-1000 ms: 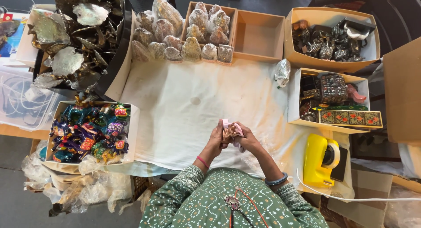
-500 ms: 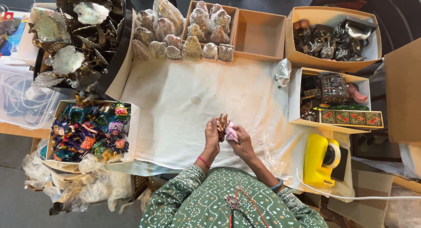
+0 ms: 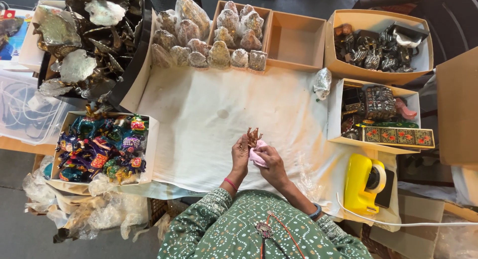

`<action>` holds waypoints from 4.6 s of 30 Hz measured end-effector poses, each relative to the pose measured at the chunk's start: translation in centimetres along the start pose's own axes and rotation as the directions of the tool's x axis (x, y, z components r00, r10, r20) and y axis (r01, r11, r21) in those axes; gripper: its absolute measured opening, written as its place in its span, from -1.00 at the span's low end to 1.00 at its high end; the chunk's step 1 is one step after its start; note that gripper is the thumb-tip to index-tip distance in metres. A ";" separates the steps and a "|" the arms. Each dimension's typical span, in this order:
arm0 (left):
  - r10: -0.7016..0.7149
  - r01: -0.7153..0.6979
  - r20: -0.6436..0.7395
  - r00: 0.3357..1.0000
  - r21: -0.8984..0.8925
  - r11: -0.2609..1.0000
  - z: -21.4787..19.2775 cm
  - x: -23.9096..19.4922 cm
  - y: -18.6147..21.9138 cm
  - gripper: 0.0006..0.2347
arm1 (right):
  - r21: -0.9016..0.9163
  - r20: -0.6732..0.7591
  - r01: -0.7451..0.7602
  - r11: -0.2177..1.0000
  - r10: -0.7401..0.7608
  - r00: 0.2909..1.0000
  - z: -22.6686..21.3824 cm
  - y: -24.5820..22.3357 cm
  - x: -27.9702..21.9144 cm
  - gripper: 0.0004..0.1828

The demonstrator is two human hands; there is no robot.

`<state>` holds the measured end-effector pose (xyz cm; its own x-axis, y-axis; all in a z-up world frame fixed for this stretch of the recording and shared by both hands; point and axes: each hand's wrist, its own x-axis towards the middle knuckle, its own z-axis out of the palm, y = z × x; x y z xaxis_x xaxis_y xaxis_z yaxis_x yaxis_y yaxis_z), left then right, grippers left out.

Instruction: The person wraps small religious statues in bubble wrap and secures them with adhesive tape by hand.

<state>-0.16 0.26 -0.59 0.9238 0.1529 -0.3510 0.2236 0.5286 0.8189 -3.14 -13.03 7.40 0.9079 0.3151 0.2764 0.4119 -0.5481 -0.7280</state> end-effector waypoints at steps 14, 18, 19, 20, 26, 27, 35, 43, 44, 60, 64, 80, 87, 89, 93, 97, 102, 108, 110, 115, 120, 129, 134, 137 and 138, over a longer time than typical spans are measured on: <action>0.001 -0.029 0.252 0.968 0.106 0.994 -0.1 -0.6 -0.2 -0.71 | 0.259 -0.050 -0.217 0.941 0.237 0.970 -1.5 4.8 -1.5 -0.73; 0.137 -0.204 0.230 0.964 0.303 0.931 0.6 -1.2 1.9 -0.68 | 0.421 -0.101 -0.314 0.851 0.388 0.916 -2.7 2.4 -0.4 -0.68; 0.206 -0.290 0.238 0.949 0.405 0.867 0.8 -1.5 2.2 -0.68 | 0.383 -0.126 -0.291 0.877 0.362 0.924 -2.9 1.6 0.3 -0.64; 0.272 -0.367 0.254 0.928 0.499 0.785 1.0 -1.7 2.6 -0.68 | 0.343 -0.149 -0.268 0.900 0.334 0.931 -3.1 0.8 0.9 -0.61; 0.313 -0.417 0.276 0.909 0.637 0.648 1.9 -2.9 4.0 -0.64 | 0.031 -0.129 -0.090 0.995 0.093 0.987 -1.9 -0.4 1.6 -0.54; 0.312 -0.414 0.273 0.910 0.639 0.649 1.8 -3.0 4.0 -0.64 | 0.033 -0.126 -0.092 0.995 0.095 0.987 -2.0 0.0 1.4 -0.54; 0.292 -0.449 0.341 0.893 0.654 0.609 2.3 -3.3 5.2 -0.64 | 0.288 -0.094 -0.161 0.944 0.195 0.976 -3.0 2.9 0.2 -0.54; 0.384 -0.570 0.438 0.813 0.734 0.369 1.5 -3.0 3.7 -0.73 | -0.133 -0.004 -0.053 0.990 0.053 0.999 -2.9 -0.8 1.4 -0.42; 0.383 -0.573 0.443 0.811 0.734 0.363 1.3 -3.2 3.9 -0.74 | -0.144 0.028 -0.060 0.988 0.064 0.998 -2.8 -1.0 1.3 -0.42; -0.099 0.081 0.198 0.975 0.095 0.992 -0.8 -0.6 1.3 -0.67 | 0.251 -0.145 -0.316 0.915 0.358 0.922 -2.4 5.7 -0.1 -0.66; -0.126 0.103 0.283 0.951 0.094 0.990 -0.3 -0.9 1.2 -0.68 | 0.500 -0.028 -0.402 0.767 0.478 0.878 -0.2 7.6 -0.3 -0.59; -0.064 -0.033 0.268 0.961 0.342 0.939 -0.3 -1.0 1.8 -0.69 | 0.323 0.005 -0.406 0.855 0.428 0.904 -2.4 3.6 1.7 -0.55; 0.137 -0.302 0.326 0.935 0.534 0.790 -1.2 -0.6 -0.2 -0.61 | -0.069 0.010 -0.059 0.996 0.060 0.998 -1.2 2.1 1.6 -0.37; 0.144 -0.291 0.287 0.947 0.577 0.763 -1.8 -0.5 -0.4 -0.61 | -0.011 0.072 -0.072 0.997 0.072 0.995 -0.7 2.8 0.8 -0.46; 0.137 -0.255 0.231 0.963 0.624 0.739 -4.3 1.5 -3.6 -0.64 | 0.106 0.096 -0.136 0.985 0.126 0.987 -0.8 4.5 -0.7 -0.56; 0.110 -0.155 0.111 0.988 0.617 0.772 -5.2 3.1 -3.7 -0.68 | 0.227 0.107 -0.345 0.911 0.328 0.938 -1.1 6.7 -2.7 -0.61; 0.284 -0.249 0.097 0.954 0.784 0.568 -4.5 5.2 -2.9 -0.64 | 0.226 0.049 -0.407 0.885 0.407 0.912 -1.1 8.3 -4.7 -0.58; 0.258 -0.267 0.166 0.952 0.864 0.427 -2.5 8.2 -2.6 -0.64 | 0.241 0.041 -0.443 0.863 0.447 0.894 -0.7 8.5 -5.5 -0.59; 0.209 -0.269 0.197 0.958 0.872 0.409 -1.4 9.3 -2.1 -0.68 | 0.239 0.047 -0.459 0.856 0.462 0.886 -0.5 8.8 -5.5 -0.58; 0.292 -0.393 0.312 0.904 0.876 0.279 -1.4 13.5 -3.9 -0.71 | 0.239 0.016 -0.448 0.861 0.458 0.889 0.1 10.0 -5.6 -0.55; 0.283 -0.414 0.344 0.895 0.876 0.245 -0.9 15.7 -4.0 -0.69 | 0.230 -0.006 -0.456 0.860 0.470 0.883 0.2 10.1 -4.9 -0.55; 0.283 -0.442 0.380 0.880 0.875 0.197 -2.1 15.2 -3.4 -0.62 | 0.218 -0.029 -0.484 0.847 0.501 0.865 0.3 11.1 -2.9 -0.59; 0.305 -0.491 0.436 0.846 0.861 0.130 -4.3 12.0 -3.1 -0.47 | 0.038 -0.296 -0.374 0.927 0.368 0.882 -0.5 15.4 -1.6 -0.62; 0.270 -0.527 0.497 0.825 0.849 0.045 -6.5 8.5 -2.9 -0.49 | -0.301 -0.343 -0.391 0.870 0.284 0.895 -3.9 16.9 0.2 -0.56; 0.245 -0.542 0.517 0.820 0.839 0.044 -7.1 7.5 -2.9 -0.49 | -0.297 -0.360 -0.419 0.858 0.306 0.881 -5.0 17.0 0.6 -0.56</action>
<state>3.94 5.77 -8.85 0.9732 -0.1765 0.1473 -0.2299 -0.7603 0.6075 4.77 -26.04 -1.71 0.9542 -0.1689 0.2468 -0.0039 -0.8323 -0.5543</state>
